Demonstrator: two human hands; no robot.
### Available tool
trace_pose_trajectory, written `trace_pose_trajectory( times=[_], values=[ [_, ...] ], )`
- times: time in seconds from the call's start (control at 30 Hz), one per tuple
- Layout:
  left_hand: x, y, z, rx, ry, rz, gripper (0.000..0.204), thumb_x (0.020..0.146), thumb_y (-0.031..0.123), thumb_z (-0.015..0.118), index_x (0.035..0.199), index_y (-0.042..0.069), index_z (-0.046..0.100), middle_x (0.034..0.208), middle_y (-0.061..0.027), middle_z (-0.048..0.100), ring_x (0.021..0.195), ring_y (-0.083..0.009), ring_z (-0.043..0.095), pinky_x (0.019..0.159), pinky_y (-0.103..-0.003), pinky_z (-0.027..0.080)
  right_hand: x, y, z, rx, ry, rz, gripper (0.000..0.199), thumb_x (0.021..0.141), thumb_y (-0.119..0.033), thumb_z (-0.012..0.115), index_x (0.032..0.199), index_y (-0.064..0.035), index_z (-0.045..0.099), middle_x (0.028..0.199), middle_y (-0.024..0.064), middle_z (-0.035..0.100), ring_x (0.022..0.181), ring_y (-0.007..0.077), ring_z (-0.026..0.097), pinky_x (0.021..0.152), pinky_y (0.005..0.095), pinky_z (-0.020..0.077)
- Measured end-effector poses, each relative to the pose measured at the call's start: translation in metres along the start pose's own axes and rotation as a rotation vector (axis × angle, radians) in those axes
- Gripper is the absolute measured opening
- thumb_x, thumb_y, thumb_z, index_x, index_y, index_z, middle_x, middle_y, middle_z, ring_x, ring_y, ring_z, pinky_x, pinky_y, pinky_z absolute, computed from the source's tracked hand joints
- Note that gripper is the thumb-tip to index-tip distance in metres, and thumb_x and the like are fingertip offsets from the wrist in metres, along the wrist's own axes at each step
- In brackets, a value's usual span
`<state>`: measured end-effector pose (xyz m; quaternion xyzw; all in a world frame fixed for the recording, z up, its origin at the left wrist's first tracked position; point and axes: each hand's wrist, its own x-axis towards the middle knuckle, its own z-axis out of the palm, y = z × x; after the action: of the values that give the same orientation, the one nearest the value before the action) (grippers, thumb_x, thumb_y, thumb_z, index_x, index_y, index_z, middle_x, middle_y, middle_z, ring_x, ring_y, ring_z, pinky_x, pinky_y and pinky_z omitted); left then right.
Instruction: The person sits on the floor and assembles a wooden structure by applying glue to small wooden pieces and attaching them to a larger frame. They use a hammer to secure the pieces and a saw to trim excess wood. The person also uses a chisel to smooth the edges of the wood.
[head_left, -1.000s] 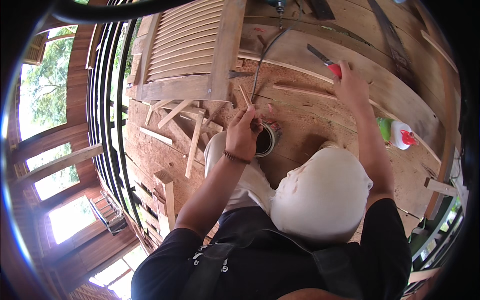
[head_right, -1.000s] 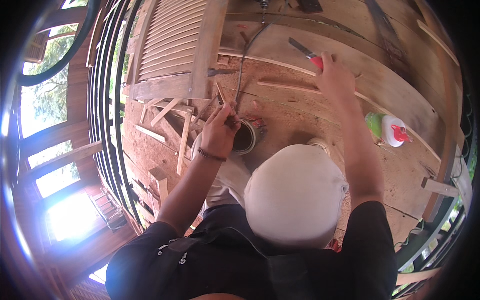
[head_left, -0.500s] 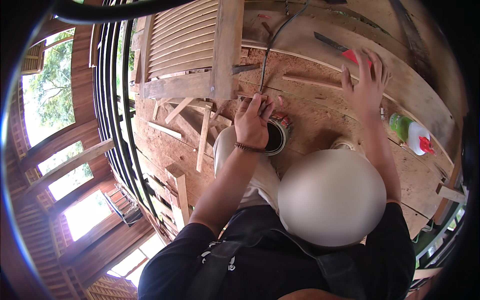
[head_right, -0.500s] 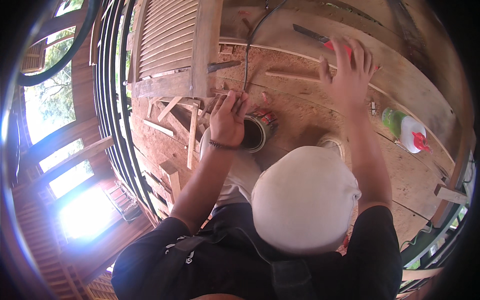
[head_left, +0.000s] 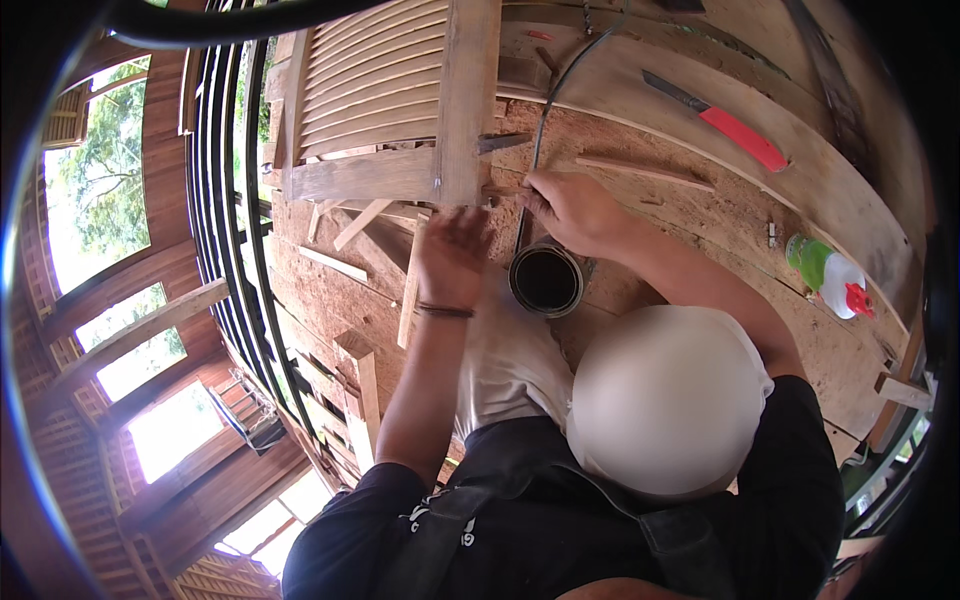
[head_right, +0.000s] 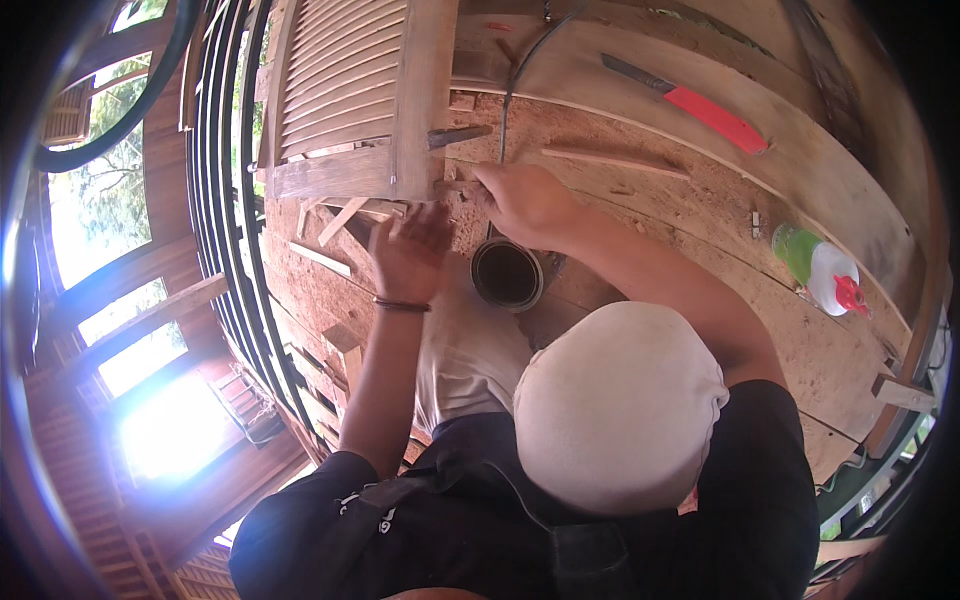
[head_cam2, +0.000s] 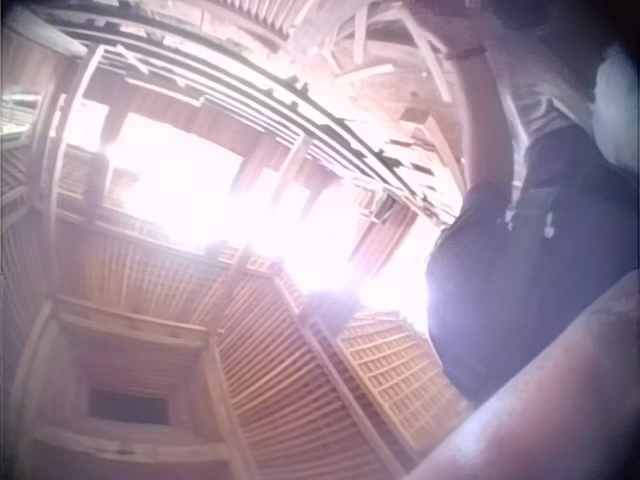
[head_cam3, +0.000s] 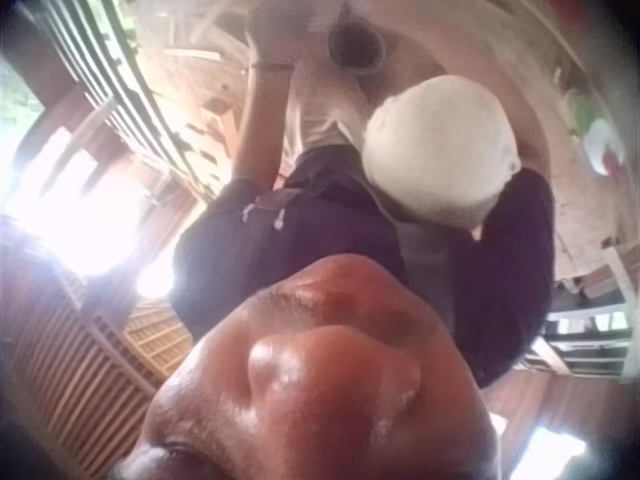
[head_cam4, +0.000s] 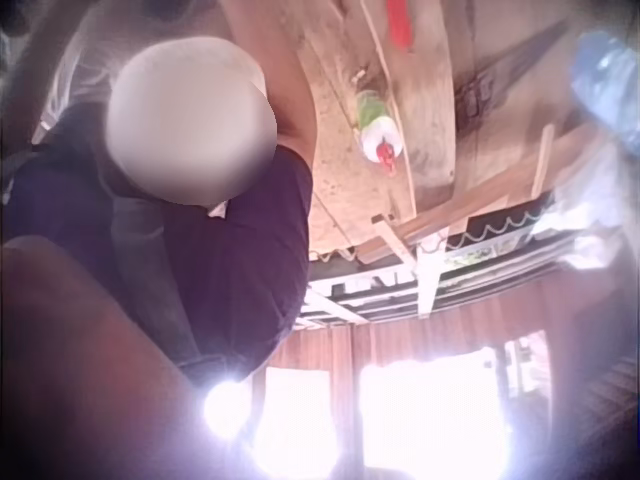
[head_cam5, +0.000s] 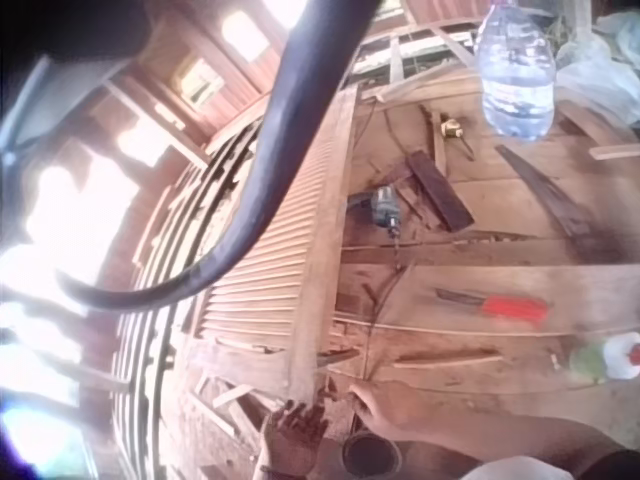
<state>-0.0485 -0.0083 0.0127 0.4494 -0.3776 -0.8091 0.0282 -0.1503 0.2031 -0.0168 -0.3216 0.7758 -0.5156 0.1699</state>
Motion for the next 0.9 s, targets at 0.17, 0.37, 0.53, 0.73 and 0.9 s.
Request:
trace_pose_trajectory(
  times=[0.17,0.37,0.53,0.73,0.9],
  values=[
    [0.034,0.054,0.000,0.014,0.023,0.172,0.056,0.099,0.046,0.060,0.134,0.004,0.047,0.130,-0.0166,0.056,0.121,-0.0316,0.057,0.102,-0.049,0.051,-0.001,-0.008,0.012,-0.058,0.009,-0.036,0.017,0.097,-0.018,0.061,0.095,-0.0024,0.056,0.081,0.0212,0.065,0.076,0.0437,0.064,0.065,0.0522,0.0490],
    [0.037,0.041,0.012,0.042,0.131,0.217,0.047,0.100,0.035,0.065,0.133,0.006,0.049,0.128,-0.0143,0.056,0.118,-0.0297,0.059,0.096,-0.043,0.054,0.014,-0.006,0.015,-0.136,0.035,-0.161,0.017,0.095,-0.015,0.063,0.091,-0.0022,0.053,0.076,0.0199,0.064,0.071,0.0413,0.064,0.060,0.0505,0.0492],
    [0.036,0.038,0.013,0.067,0.140,0.212,0.048,0.099,0.037,0.066,0.133,0.007,0.050,0.126,-0.0127,0.058,0.118,-0.0282,0.059,0.096,-0.042,0.054,0.011,-0.005,0.019,-0.191,0.072,-0.209,0.019,0.095,-0.016,0.063,0.090,-0.0017,0.053,0.073,0.0197,0.062,0.067,0.0409,0.064,0.059,0.0506,0.0494],
    [0.036,0.039,0.015,0.041,0.139,0.221,0.038,0.097,0.039,0.069,0.118,0.010,0.059,0.105,-0.0062,0.064,0.092,-0.0230,0.066,0.071,-0.035,0.058,0.016,0.005,0.011,-0.062,-0.016,-0.175,0.023,0.095,-0.023,0.063,0.099,-0.0011,0.058,0.075,0.0166,0.067,0.071,0.0403,0.067,0.063,0.0509,0.0510],
    [0.044,0.038,0.006,0.033,0.080,0.222,0.039,0.098,0.037,0.067,0.122,0.009,0.056,0.111,-0.0079,0.064,0.100,-0.0249,0.066,0.078,-0.039,0.060,-0.005,0.008,0.000,0.076,-0.052,0.101,0.030,0.092,-0.027,0.069,0.105,-0.0009,0.059,0.085,0.0190,0.066,0.080,0.0384,0.067,0.071,0.0470,0.0508]
  ],
)
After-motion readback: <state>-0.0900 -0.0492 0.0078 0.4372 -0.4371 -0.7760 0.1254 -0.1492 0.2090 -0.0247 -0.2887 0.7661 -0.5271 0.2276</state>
